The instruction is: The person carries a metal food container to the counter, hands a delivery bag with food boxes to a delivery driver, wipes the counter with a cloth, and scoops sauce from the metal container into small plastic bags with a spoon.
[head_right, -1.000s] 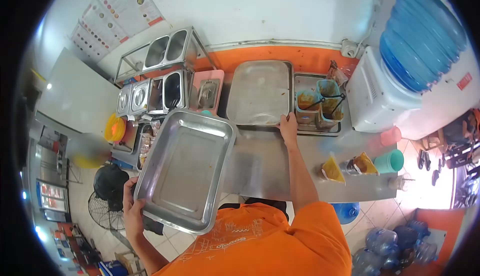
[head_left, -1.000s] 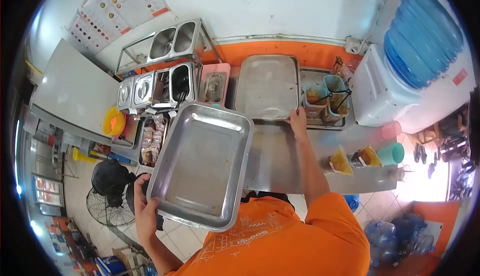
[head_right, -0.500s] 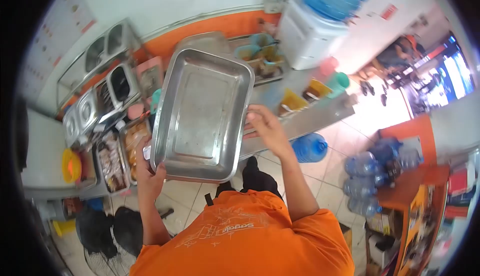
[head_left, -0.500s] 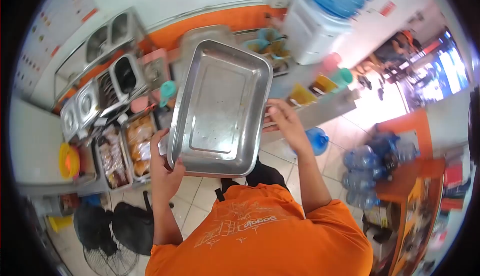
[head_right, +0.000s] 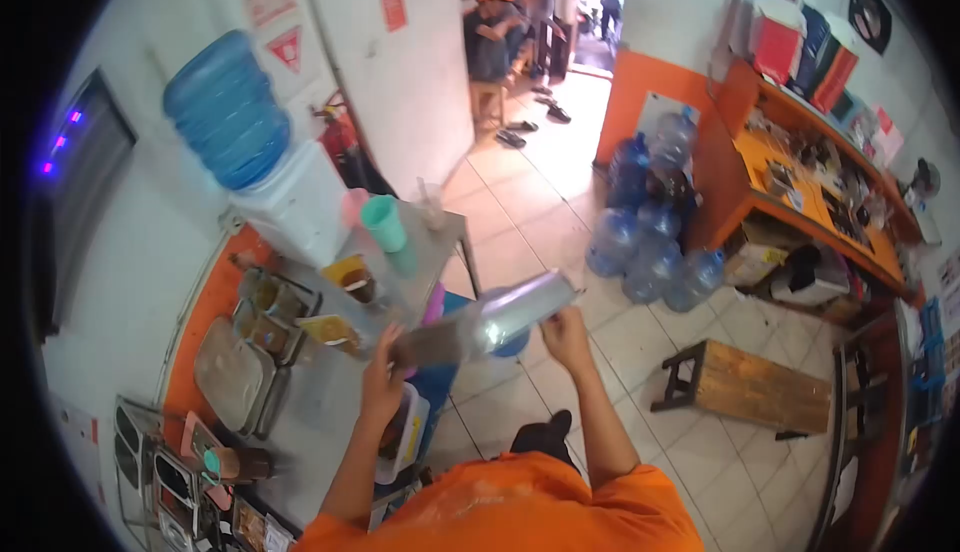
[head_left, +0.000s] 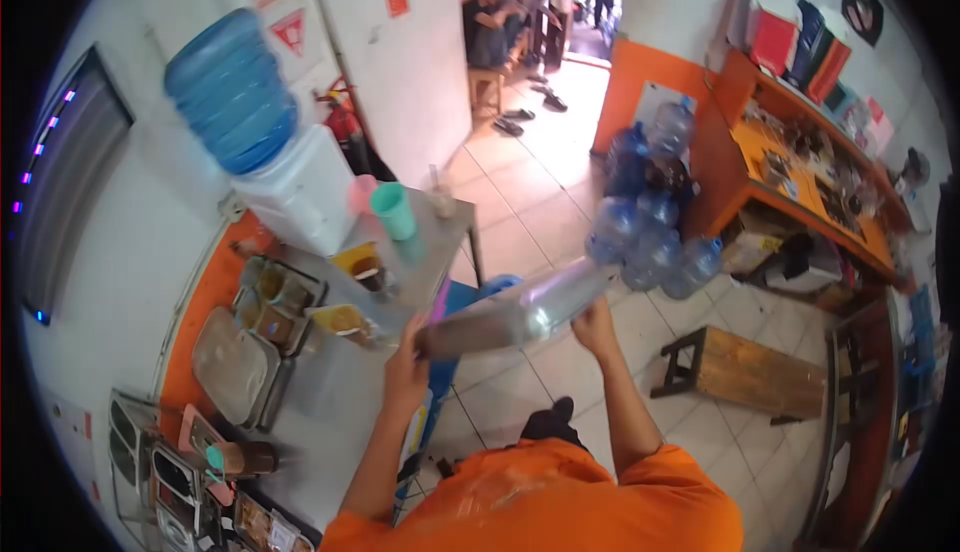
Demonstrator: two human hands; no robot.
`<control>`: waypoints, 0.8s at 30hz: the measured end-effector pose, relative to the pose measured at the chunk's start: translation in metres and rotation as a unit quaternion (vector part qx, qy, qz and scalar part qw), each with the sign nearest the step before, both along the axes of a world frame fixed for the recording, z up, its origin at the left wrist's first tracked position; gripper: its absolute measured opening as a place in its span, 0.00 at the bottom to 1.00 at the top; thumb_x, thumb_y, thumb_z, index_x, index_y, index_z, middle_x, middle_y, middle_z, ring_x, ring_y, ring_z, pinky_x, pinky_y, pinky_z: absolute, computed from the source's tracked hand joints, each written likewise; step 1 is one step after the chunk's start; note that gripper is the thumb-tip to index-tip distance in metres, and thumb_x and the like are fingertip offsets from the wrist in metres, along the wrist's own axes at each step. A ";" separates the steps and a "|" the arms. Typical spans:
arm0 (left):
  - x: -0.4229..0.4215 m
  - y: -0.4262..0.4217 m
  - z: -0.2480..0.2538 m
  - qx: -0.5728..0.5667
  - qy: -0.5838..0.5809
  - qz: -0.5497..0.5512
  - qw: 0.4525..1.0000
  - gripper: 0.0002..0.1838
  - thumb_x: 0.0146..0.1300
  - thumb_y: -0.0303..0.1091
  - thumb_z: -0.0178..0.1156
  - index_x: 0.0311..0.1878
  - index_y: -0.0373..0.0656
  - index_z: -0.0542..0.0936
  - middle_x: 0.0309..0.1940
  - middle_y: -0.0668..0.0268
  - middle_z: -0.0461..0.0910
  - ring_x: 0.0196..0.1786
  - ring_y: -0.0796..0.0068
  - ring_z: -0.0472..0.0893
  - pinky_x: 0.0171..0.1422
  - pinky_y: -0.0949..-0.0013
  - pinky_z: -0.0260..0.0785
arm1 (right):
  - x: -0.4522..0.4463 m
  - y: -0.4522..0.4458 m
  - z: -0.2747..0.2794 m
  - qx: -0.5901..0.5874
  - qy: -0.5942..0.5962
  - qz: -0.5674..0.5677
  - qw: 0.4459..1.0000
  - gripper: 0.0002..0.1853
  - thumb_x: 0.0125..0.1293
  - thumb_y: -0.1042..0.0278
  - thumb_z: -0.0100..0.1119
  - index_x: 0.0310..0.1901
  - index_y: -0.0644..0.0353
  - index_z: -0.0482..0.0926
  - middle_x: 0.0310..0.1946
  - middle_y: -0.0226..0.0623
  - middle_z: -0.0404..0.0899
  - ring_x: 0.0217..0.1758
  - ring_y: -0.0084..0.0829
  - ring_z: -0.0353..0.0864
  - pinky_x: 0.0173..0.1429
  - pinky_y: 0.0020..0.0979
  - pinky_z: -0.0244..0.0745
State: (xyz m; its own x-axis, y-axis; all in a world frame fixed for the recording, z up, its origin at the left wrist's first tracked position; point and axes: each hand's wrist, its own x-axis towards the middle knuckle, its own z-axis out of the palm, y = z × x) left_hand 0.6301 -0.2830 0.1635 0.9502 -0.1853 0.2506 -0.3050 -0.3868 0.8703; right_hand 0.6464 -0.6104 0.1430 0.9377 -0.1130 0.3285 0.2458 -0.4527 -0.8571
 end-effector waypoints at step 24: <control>0.108 -0.693 -0.144 0.065 0.589 -0.474 0.652 0.20 0.76 0.33 0.40 0.67 0.37 0.58 0.51 0.45 0.80 0.50 0.56 0.85 0.51 0.64 0.78 | -0.167 -0.508 -0.046 0.467 0.253 -0.407 0.743 0.23 0.74 0.48 0.49 0.47 0.65 0.72 0.41 0.48 0.81 0.39 0.37 0.86 0.39 0.39 0.86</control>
